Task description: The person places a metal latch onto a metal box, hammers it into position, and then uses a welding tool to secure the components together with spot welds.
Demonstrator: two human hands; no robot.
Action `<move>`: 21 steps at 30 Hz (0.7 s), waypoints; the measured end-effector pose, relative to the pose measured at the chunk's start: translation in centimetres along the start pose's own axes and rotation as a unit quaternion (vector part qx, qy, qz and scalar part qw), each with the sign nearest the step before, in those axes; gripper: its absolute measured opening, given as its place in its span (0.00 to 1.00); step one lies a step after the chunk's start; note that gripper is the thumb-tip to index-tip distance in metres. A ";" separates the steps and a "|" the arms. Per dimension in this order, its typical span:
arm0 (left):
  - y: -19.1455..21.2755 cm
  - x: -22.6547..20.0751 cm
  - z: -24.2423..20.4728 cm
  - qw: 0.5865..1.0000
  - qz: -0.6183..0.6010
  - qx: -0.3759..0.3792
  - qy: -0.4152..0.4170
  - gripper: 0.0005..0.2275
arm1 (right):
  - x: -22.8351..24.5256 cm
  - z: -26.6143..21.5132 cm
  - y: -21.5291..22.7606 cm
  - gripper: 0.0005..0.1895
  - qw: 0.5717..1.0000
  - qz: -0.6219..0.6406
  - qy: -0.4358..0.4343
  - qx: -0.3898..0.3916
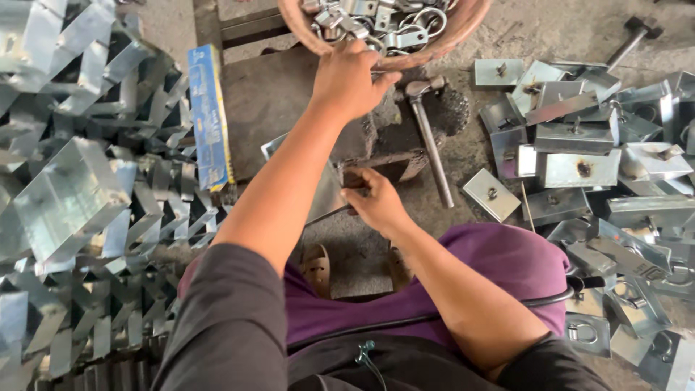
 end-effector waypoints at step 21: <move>0.7 1.8 -8.5 0.821 -0.571 0.000 -0.012 0.10 | 10.4 -0.4 8.5 0.28 0.895 -0.321 0.293 -0.101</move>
Point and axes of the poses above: each hand's wrist, its own z-axis towards the middle knuckle, its own y-axis out of the back of the hand, x = y × z, the point moved 6 cm from there along z, towards the middle knuckle, and after that the axes turned 8 degrees about y, right-handed, at the moved point
